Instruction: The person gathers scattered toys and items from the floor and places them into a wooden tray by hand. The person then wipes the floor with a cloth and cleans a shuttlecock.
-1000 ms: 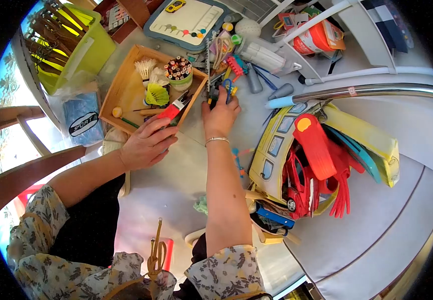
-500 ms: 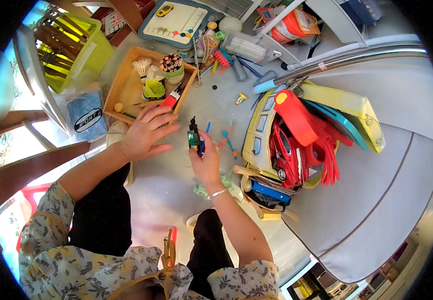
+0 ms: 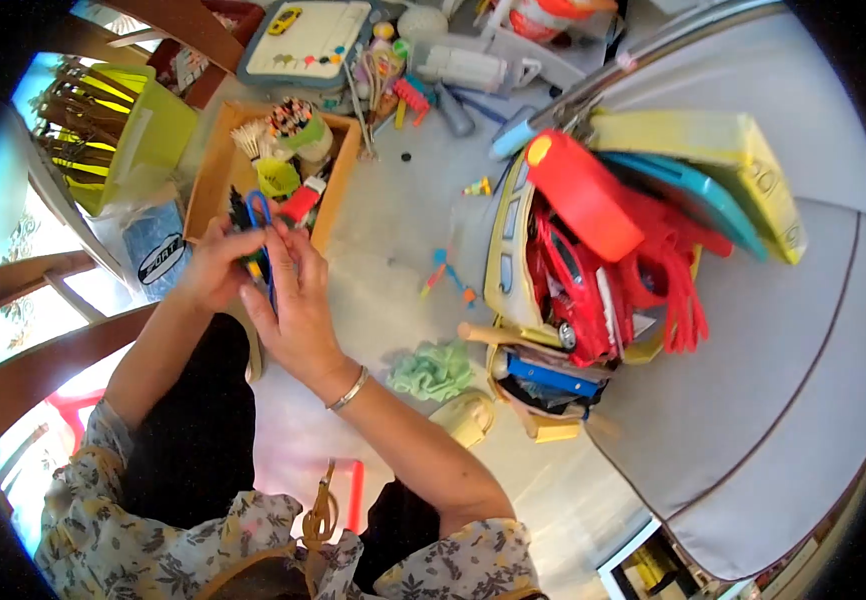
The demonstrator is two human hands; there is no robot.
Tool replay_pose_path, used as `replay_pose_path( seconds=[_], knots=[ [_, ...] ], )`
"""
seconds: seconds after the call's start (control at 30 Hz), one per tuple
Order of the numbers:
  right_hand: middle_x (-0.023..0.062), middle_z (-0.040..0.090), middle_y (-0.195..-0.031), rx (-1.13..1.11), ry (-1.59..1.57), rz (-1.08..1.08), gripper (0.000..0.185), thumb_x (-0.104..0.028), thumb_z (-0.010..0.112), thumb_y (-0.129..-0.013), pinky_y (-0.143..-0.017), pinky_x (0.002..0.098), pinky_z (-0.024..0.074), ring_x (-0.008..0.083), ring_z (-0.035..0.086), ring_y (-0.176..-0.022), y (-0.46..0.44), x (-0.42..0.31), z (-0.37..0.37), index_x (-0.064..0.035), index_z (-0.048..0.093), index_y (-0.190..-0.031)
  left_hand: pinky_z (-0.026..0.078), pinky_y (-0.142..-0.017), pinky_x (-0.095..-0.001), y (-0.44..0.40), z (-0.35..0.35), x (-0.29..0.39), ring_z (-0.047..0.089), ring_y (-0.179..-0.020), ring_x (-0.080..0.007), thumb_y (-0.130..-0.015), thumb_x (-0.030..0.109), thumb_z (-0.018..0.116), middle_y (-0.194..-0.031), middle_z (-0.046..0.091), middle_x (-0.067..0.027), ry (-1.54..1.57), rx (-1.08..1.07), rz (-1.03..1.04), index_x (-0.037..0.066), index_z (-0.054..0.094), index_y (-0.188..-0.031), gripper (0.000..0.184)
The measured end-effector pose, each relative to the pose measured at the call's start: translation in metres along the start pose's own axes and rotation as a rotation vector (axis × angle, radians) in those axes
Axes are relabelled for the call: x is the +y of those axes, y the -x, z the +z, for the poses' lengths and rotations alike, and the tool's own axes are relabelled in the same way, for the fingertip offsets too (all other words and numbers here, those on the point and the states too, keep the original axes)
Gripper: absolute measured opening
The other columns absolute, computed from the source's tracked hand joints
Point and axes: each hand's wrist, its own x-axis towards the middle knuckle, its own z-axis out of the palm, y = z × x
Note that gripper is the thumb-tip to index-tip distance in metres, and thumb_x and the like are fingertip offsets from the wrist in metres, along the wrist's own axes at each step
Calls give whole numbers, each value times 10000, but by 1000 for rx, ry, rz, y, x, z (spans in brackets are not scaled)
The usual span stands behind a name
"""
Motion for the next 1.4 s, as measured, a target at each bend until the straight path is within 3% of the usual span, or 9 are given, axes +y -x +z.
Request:
replay_pose_path(
  seconds=[0.2,0.4,0.73,0.87,0.97,1.1,1.3,1.33,1.4],
  knots=[
    [243,408,-1303,267,386,245,490,-201,599,-900,-1049,463,327,411,384,-1234,31,96,-28,3,434,-1314,540,-734,-352,-26,-59,3,636,-830,-204,-860,114,658,-933,636,-100,248,197,94,34,524,-1155,333],
    [243,434,-1275,289,882,317,526,-114,658,-803,-1007,481,361,418,429,-1181,50,149,-85,24,447,-1264,508,-599,-297,-32,-87,-15,610,-725,-156,-837,127,683,-870,622,-86,-127,443,74,51,527,-1096,312],
    [204,511,-1205,149,717,517,464,-12,624,-794,-945,445,429,387,495,-1113,61,157,-92,-17,504,-1243,462,-871,-299,-54,-77,-33,575,-968,-177,-782,93,706,-1095,594,-99,-483,344,94,-48,370,-1368,691],
    [142,600,-1023,217,479,414,381,-5,617,-822,-796,373,500,283,604,-893,64,165,-83,-15,540,-1195,423,-956,-289,-62,-79,-39,540,-1073,-184,-827,125,693,-1199,552,-121,-494,210,148,-32,302,-1430,736],
    [114,622,-943,240,120,476,328,-25,632,-843,-693,306,510,209,618,-791,39,112,-62,-12,570,-1165,392,-998,-302,-65,-86,-44,483,-1177,-162,-964,275,576,-1322,491,-81,-442,140,135,98,349,-1460,574],
    [98,621,-924,128,-166,407,335,-38,658,-842,-621,259,505,140,610,-758,16,46,-32,-9,572,-1165,393,-990,-319,-54,-82,-30,473,-1195,-162,-998,488,404,-1339,501,-50,-359,184,18,102,431,-1417,571],
    [166,619,-927,-23,-66,140,385,-41,659,-827,-652,360,533,295,646,-743,-19,5,14,1,554,-1195,434,-931,-340,-63,-103,-42,539,-1119,-178,-983,553,372,-1311,545,-70,-156,111,-3,106,461,-1398,616],
    [148,653,-979,-57,36,152,398,-33,673,-834,-617,284,546,176,661,-786,-25,7,22,16,555,-1211,434,-931,-340,-64,-102,-42,539,-1119,-178,-983,553,372,-1311,545,-70,-156,104,-5,106,461,-1398,616],
    [197,641,-980,-74,129,78,404,-70,661,-835,-676,360,555,283,670,-817,-37,4,30,27,545,-1210,446,-927,-353,-63,-99,-45,545,-1103,-196,-976,575,362,-1279,561,-77,47,140,-59,120,469,-1387,623]
  ],
)
